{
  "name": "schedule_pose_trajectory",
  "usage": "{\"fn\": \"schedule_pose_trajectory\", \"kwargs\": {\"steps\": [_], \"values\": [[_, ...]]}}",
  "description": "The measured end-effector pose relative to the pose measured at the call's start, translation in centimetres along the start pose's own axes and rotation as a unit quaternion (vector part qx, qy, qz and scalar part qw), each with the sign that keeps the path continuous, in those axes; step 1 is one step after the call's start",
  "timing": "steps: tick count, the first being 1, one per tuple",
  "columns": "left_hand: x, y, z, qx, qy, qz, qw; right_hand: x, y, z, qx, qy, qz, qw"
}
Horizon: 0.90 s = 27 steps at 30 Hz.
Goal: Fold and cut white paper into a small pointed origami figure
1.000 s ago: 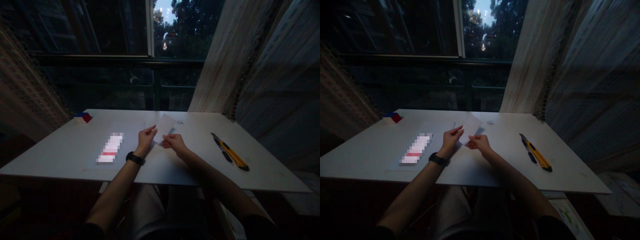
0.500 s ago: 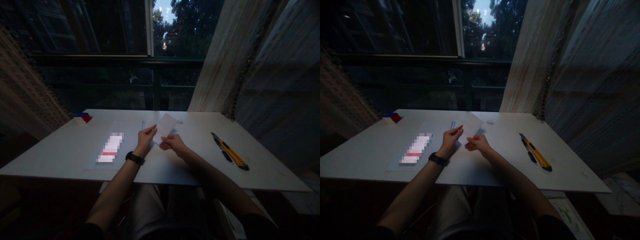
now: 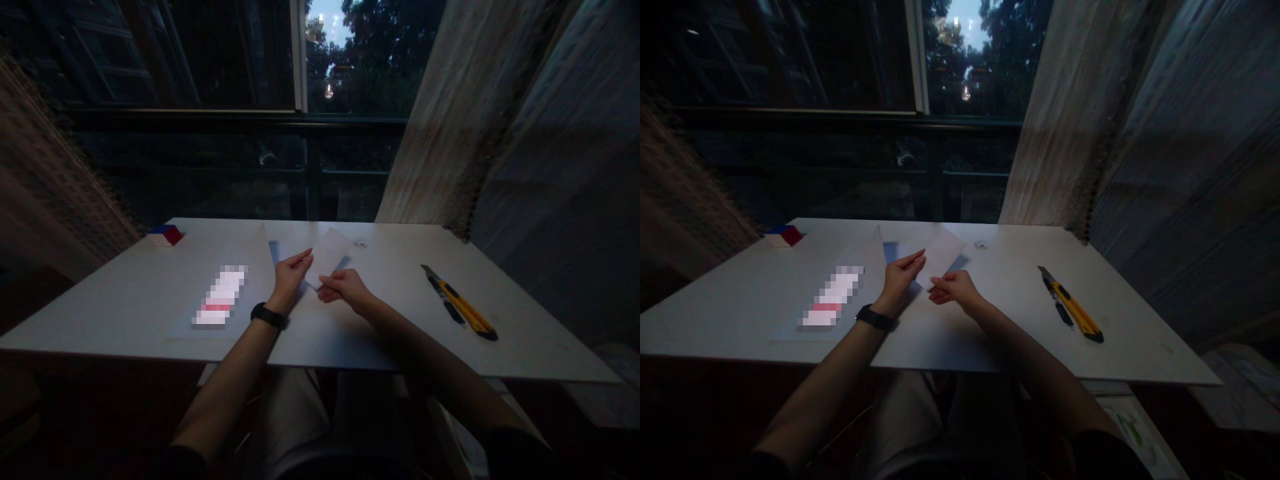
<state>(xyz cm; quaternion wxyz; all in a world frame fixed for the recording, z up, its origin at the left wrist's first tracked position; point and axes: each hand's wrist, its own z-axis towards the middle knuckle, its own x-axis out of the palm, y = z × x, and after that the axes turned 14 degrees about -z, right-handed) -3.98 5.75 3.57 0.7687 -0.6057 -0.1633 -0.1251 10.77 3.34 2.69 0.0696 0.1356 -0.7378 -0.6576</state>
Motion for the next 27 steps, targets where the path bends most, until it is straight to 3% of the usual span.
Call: {"fn": "schedule_pose_trajectory", "kwargs": {"steps": [14, 20, 27], "values": [[-0.06, 0.16, 0.05, -0.002, -0.004, -0.015, 1.0, 0.34, -0.06, 0.05, 0.004, 0.001, -0.013, 1.0], [-0.02, 0.11, 0.01, -0.01, 0.0, -0.026, 1.0, 0.59, -0.27, 0.28, 0.011, -0.03, -0.012, 0.999], [-0.04, 0.15, 0.11, -0.002, -0.005, -0.026, 1.0, 0.55, -0.25, 0.18, 0.005, 0.003, -0.031, 1.0]]}}
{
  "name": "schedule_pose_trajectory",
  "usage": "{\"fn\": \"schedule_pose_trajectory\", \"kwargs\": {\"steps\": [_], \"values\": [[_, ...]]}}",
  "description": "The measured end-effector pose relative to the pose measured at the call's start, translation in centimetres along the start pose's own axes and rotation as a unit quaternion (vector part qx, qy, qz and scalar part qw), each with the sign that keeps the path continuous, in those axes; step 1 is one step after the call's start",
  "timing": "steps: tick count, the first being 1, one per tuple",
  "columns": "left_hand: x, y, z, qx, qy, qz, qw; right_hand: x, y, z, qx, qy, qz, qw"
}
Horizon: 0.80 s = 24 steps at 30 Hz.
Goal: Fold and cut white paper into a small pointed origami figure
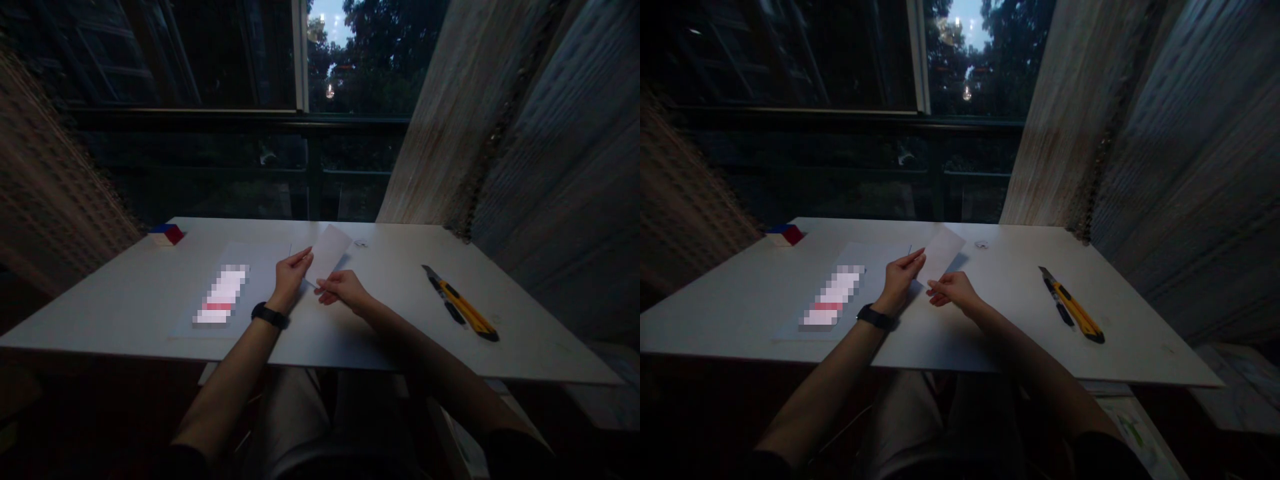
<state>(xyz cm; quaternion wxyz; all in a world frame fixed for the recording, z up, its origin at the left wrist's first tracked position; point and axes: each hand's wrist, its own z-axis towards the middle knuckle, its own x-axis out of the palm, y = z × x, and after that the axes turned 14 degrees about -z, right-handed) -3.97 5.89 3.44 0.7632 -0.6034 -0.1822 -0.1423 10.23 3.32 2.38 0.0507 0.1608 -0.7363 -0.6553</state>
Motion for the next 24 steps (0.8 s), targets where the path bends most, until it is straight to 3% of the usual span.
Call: {"fn": "schedule_pose_trajectory", "kwargs": {"steps": [7, 24], "values": [[0.22, -0.19, -0.2, -0.007, -0.003, 0.0, 1.0, 0.11, -0.37, 0.24, 0.0, -0.013, -0.005, 1.0], [-0.2, 0.14, 0.03, 0.018, 0.006, 0.026, 0.999, 0.12, 0.04, -0.17, -0.019, 0.028, -0.024, 0.999]]}}
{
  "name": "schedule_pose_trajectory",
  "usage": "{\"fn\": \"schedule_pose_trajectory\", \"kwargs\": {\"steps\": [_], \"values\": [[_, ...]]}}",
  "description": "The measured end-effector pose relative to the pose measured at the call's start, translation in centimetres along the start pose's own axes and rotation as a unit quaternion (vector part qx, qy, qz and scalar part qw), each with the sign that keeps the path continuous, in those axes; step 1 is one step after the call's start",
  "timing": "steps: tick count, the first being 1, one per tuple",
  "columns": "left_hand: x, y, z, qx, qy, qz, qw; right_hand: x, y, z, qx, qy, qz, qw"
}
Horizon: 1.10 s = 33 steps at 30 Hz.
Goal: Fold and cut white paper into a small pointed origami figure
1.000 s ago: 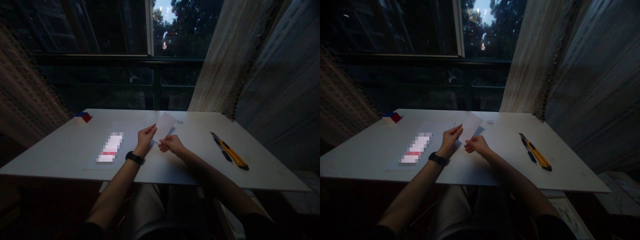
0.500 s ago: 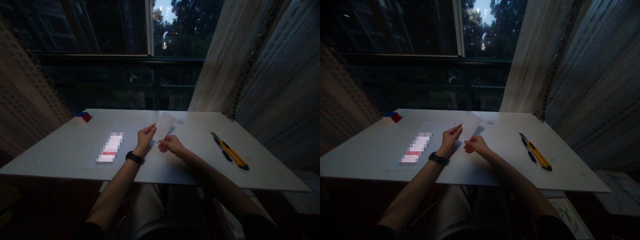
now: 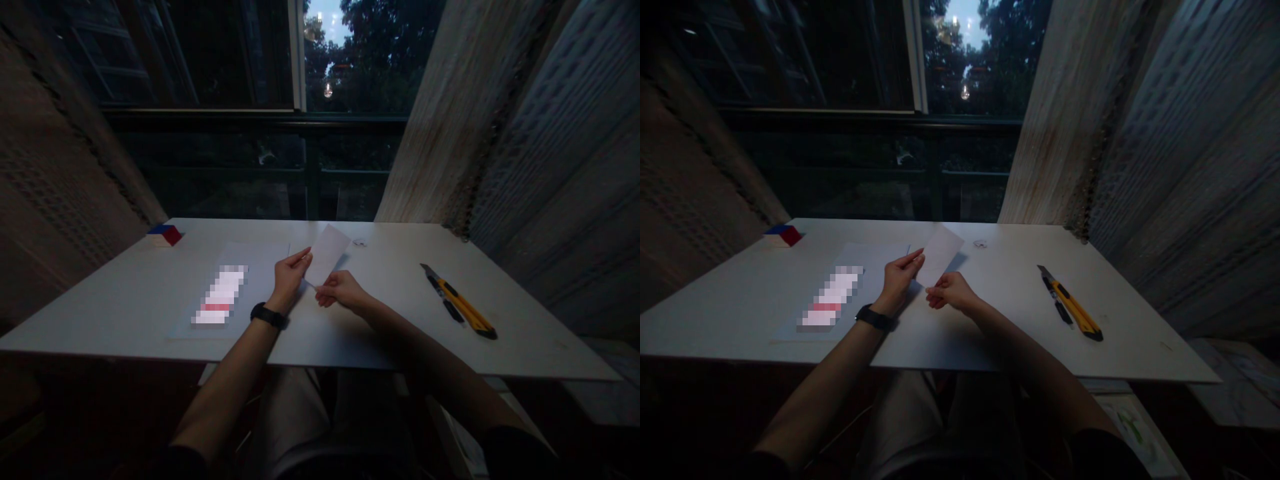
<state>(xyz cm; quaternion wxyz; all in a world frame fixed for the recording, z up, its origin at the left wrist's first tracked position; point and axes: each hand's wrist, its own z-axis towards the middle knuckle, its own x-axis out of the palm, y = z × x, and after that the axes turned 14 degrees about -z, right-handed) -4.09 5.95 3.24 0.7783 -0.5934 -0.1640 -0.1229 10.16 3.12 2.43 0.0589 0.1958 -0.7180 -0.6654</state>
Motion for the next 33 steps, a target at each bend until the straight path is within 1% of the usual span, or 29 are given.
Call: {"fn": "schedule_pose_trajectory", "kwargs": {"steps": [6, 12, 15, 18, 23, 26, 30, 33], "values": [[0.2, -0.2, -0.2, -0.004, -0.007, -0.017, 1.0, -0.2, -0.2, 0.2, 0.002, 0.008, -0.012, 1.0], [0.4, -0.5, -0.3, -0.012, -0.004, -0.013, 1.0, -0.2, -0.3, 0.3, 0.02, 0.009, 0.002, 1.0], [0.3, -0.5, -0.2, -0.011, -0.009, -0.009, 1.0, -0.3, 0.0, 0.2, 0.016, 0.008, 0.017, 1.0], [0.2, -0.5, -0.1, -0.014, -0.014, -0.01, 1.0, -0.7, 0.3, 0.1, 0.012, -0.023, 0.044, 0.999], [0.3, -0.4, -0.2, -0.024, 0.002, -0.009, 1.0, -1.9, 0.4, 0.3, 0.026, -0.115, 0.099, 0.988], [0.3, -0.3, -0.3, -0.032, 0.008, 0.007, 0.999, -2.3, 0.2, 0.6, 0.032, -0.156, 0.107, 0.981], [0.2, 0.0, -0.2, -0.027, 0.011, 0.025, 0.999, -2.5, 0.0, 0.8, 0.045, -0.174, 0.105, 0.978], [0.0, 0.3, -0.1, -0.026, 0.015, 0.024, 0.999, -2.6, 0.1, 0.8, 0.033, -0.188, 0.138, 0.972]]}}
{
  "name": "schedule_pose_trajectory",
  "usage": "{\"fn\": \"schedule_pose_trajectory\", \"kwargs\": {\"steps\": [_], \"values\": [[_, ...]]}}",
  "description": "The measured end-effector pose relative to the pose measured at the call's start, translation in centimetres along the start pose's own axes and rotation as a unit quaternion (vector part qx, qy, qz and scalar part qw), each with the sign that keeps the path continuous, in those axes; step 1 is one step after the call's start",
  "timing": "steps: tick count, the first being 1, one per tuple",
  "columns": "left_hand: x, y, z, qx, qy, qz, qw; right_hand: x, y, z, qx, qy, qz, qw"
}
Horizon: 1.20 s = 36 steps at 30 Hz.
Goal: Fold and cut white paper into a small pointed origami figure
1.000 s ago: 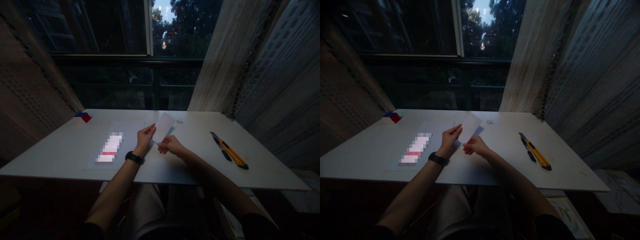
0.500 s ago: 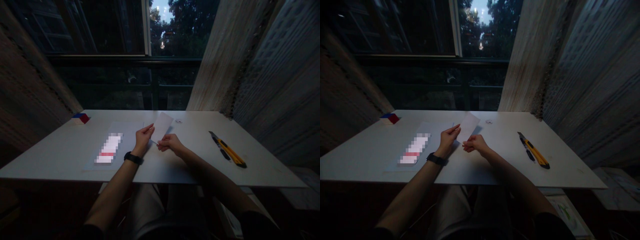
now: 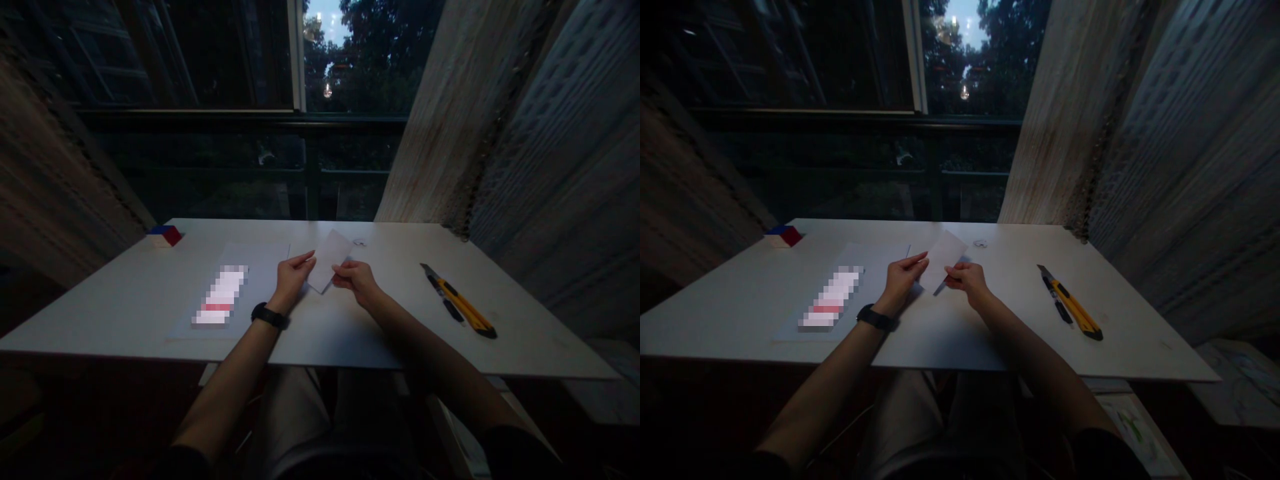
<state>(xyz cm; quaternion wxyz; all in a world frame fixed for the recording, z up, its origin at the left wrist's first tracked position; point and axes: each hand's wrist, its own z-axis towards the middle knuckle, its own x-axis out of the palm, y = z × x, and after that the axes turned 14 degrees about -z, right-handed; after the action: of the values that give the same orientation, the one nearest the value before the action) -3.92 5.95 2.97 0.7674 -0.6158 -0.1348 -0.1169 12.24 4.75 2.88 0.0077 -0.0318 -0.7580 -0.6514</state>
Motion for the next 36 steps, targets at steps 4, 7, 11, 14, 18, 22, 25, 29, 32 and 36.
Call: {"fn": "schedule_pose_trajectory", "kwargs": {"steps": [4, 7, 11, 14, 18, 22, 25, 29, 32, 36], "values": [[-0.1, 0.3, 0.1, -0.003, 0.003, 0.001, 1.0, -0.2, 0.0, 0.1, -0.002, -0.022, 0.022, 1.0], [-0.1, 0.3, 0.1, -0.003, -0.001, 0.002, 1.0, -0.3, -0.1, 0.2, 0.003, -0.008, 0.019, 1.0], [0.1, 0.0, -0.2, -0.007, -0.002, 0.0, 1.0, -0.6, -0.1, 0.6, -0.006, -0.035, 0.048, 0.998], [0.3, -0.3, -0.4, -0.025, 0.004, -0.012, 1.0, -1.0, 0.0, 0.9, -0.016, -0.086, 0.076, 0.993], [0.5, -0.6, -0.6, -0.047, 0.028, -0.01, 0.998, -1.4, 0.1, 1.2, -0.018, -0.105, 0.074, 0.992], [0.5, -0.7, -0.7, -0.059, 0.043, -0.004, 0.997, -1.4, 0.1, 1.2, -0.042, -0.092, 0.078, 0.992], [0.5, -0.8, -0.7, -0.068, 0.048, -0.003, 0.997, -1.3, -0.1, 1.0, -0.057, -0.064, 0.065, 0.994], [0.5, -0.8, -0.7, -0.069, 0.039, -0.009, 0.997, -1.1, -0.3, 0.7, -0.038, -0.022, 0.022, 0.999], [0.5, -0.8, -0.7, -0.088, 0.039, -0.006, 0.995, -0.9, -0.3, 0.4, -0.018, 0.015, -0.011, 1.0], [0.4, -0.8, -0.9, -0.118, 0.058, 0.009, 0.991, -0.8, 0.0, 0.3, -0.006, 0.038, -0.011, 0.999]]}}
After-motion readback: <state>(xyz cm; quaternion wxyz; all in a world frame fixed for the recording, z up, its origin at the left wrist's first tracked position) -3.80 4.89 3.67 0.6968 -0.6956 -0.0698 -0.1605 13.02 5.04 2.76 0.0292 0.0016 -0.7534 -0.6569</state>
